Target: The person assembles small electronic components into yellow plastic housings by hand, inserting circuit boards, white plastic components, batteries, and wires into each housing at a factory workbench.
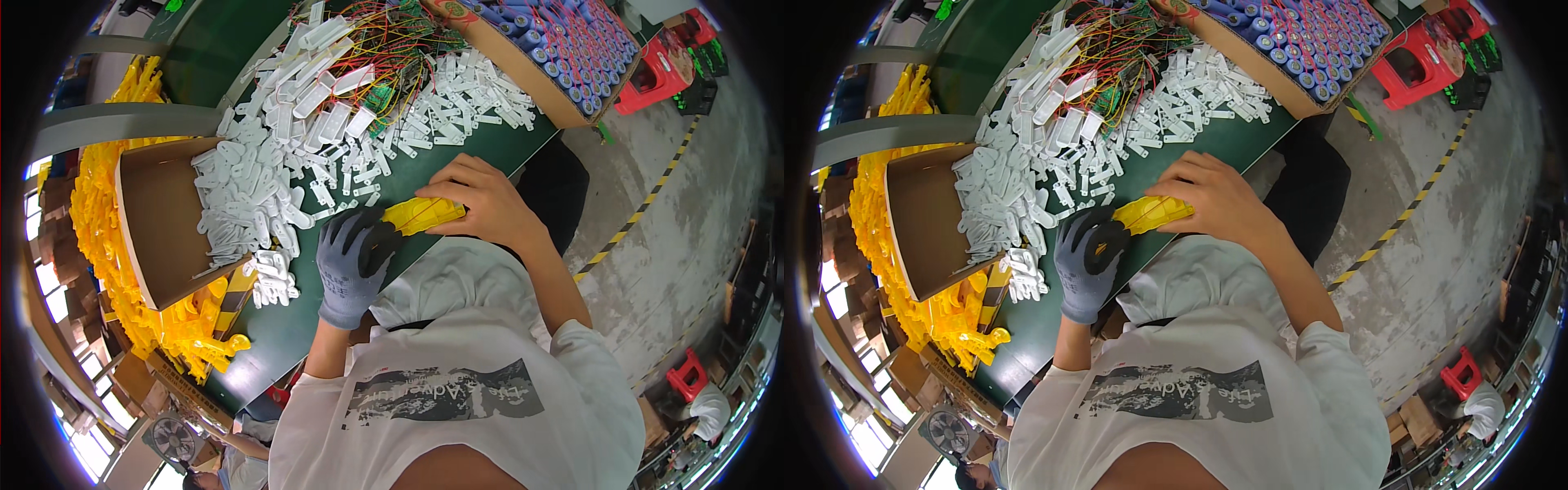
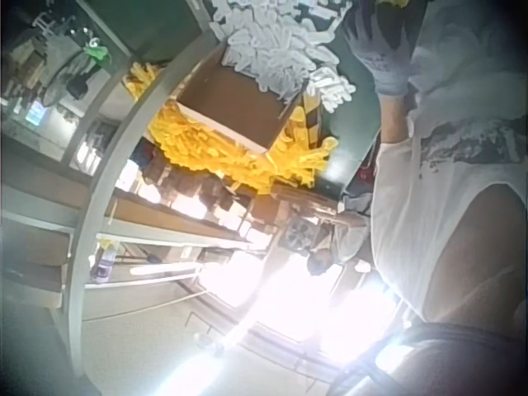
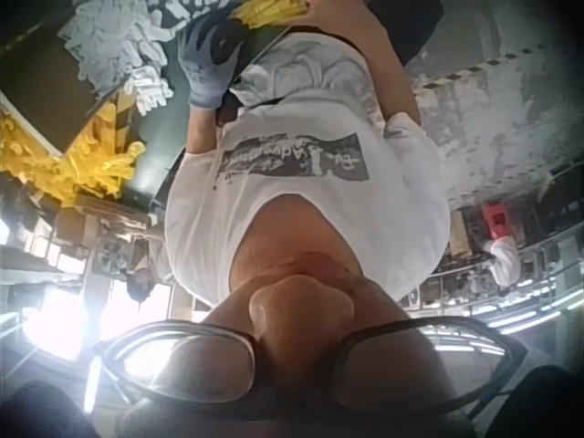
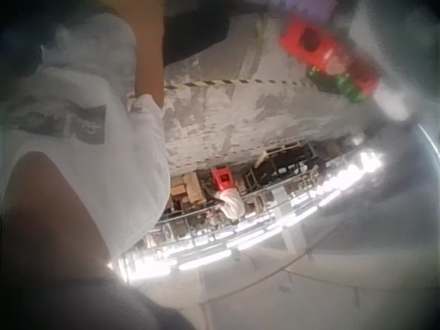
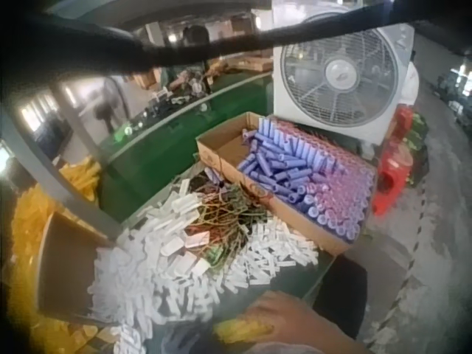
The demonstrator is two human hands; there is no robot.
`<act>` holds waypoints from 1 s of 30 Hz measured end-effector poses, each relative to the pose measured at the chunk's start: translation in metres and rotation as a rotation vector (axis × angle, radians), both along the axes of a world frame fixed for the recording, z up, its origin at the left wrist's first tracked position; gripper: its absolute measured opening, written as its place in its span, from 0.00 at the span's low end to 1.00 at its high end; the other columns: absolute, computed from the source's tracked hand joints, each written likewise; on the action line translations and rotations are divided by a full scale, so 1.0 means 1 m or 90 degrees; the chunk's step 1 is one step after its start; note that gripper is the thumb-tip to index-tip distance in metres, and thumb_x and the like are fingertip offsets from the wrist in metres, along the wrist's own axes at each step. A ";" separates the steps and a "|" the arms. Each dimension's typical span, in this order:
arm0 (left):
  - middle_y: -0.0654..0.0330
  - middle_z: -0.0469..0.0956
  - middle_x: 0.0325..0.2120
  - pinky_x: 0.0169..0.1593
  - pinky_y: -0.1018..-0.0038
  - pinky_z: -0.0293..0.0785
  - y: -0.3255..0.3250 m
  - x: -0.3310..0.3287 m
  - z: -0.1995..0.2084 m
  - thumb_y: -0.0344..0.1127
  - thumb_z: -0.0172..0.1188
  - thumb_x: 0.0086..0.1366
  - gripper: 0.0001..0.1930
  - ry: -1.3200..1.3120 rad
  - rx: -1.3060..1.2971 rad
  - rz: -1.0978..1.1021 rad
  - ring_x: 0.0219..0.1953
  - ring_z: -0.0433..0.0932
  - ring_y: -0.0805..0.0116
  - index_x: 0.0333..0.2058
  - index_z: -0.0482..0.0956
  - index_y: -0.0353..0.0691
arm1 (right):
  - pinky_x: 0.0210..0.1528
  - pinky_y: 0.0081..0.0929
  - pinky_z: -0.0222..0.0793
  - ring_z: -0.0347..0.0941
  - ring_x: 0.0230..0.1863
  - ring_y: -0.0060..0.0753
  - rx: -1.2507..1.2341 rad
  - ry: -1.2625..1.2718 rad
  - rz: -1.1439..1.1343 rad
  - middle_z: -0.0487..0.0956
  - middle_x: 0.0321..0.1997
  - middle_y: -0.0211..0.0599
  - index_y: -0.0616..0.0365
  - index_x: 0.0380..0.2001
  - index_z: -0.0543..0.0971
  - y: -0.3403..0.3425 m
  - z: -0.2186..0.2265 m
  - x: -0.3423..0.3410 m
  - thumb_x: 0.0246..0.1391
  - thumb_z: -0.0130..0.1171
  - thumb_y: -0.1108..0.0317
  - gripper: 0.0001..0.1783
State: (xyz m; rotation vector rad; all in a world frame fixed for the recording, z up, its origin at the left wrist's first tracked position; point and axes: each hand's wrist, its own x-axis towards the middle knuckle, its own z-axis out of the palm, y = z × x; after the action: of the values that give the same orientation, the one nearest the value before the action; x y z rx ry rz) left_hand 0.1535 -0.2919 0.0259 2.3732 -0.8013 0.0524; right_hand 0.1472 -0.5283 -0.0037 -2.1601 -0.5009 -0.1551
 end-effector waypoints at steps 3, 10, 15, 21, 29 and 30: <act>0.55 0.77 0.41 0.48 0.61 0.68 -0.002 0.004 -0.009 0.26 0.67 0.46 0.14 -0.033 -0.028 0.025 0.44 0.74 0.51 0.34 0.77 0.41 | 0.42 0.28 0.69 0.71 0.40 0.33 -0.018 0.037 -0.004 0.77 0.36 0.28 0.53 0.39 0.81 -0.002 0.008 -0.001 0.33 0.73 0.66 0.23; 0.59 0.75 0.44 0.48 0.61 0.65 0.008 0.006 -0.026 0.27 0.67 0.43 0.19 -0.043 -0.079 -0.023 0.44 0.73 0.56 0.36 0.74 0.46 | 0.28 0.23 0.70 0.75 0.26 0.30 0.027 0.057 -0.399 0.78 0.29 0.34 0.56 0.34 0.81 -0.005 0.016 0.009 0.44 0.68 0.67 0.12; 0.57 0.76 0.41 0.48 0.61 0.65 0.009 0.006 -0.024 0.25 0.66 0.44 0.16 -0.026 -0.092 -0.015 0.42 0.73 0.55 0.33 0.72 0.45 | 0.26 0.23 0.69 0.73 0.25 0.28 -0.086 0.009 -0.423 0.76 0.27 0.32 0.55 0.31 0.81 0.005 0.005 0.020 0.43 0.69 0.67 0.10; 0.58 0.76 0.41 0.47 0.60 0.65 0.015 0.009 -0.026 0.25 0.66 0.43 0.18 -0.012 -0.119 0.007 0.42 0.73 0.55 0.33 0.72 0.46 | 0.26 0.17 0.67 0.73 0.25 0.22 -0.019 -0.005 -0.414 0.80 0.32 0.32 0.56 0.31 0.82 0.012 0.016 0.022 0.45 0.67 0.73 0.08; 0.59 0.72 0.45 0.48 0.58 0.65 0.021 0.007 -0.034 0.32 0.67 0.43 0.18 0.009 -0.124 -0.004 0.47 0.71 0.57 0.36 0.73 0.44 | 0.25 0.15 0.67 0.71 0.23 0.18 0.054 0.080 -0.250 0.80 0.25 0.35 0.61 0.34 0.81 0.013 0.040 -0.013 0.43 0.67 0.79 0.11; 0.59 0.72 0.45 0.48 0.58 0.65 0.022 0.006 -0.035 0.32 0.67 0.43 0.18 0.011 -0.128 0.006 0.47 0.71 0.57 0.36 0.73 0.44 | 0.25 0.15 0.67 0.72 0.22 0.19 0.046 0.141 -0.206 0.79 0.25 0.35 0.61 0.32 0.81 0.013 0.043 -0.013 0.43 0.67 0.79 0.10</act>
State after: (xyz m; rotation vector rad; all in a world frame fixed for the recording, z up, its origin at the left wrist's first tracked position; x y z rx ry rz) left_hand 0.1595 -0.2696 -0.0094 2.1845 -0.7402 0.1116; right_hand 0.1340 -0.5154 0.0390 -2.1422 -0.0161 -0.1073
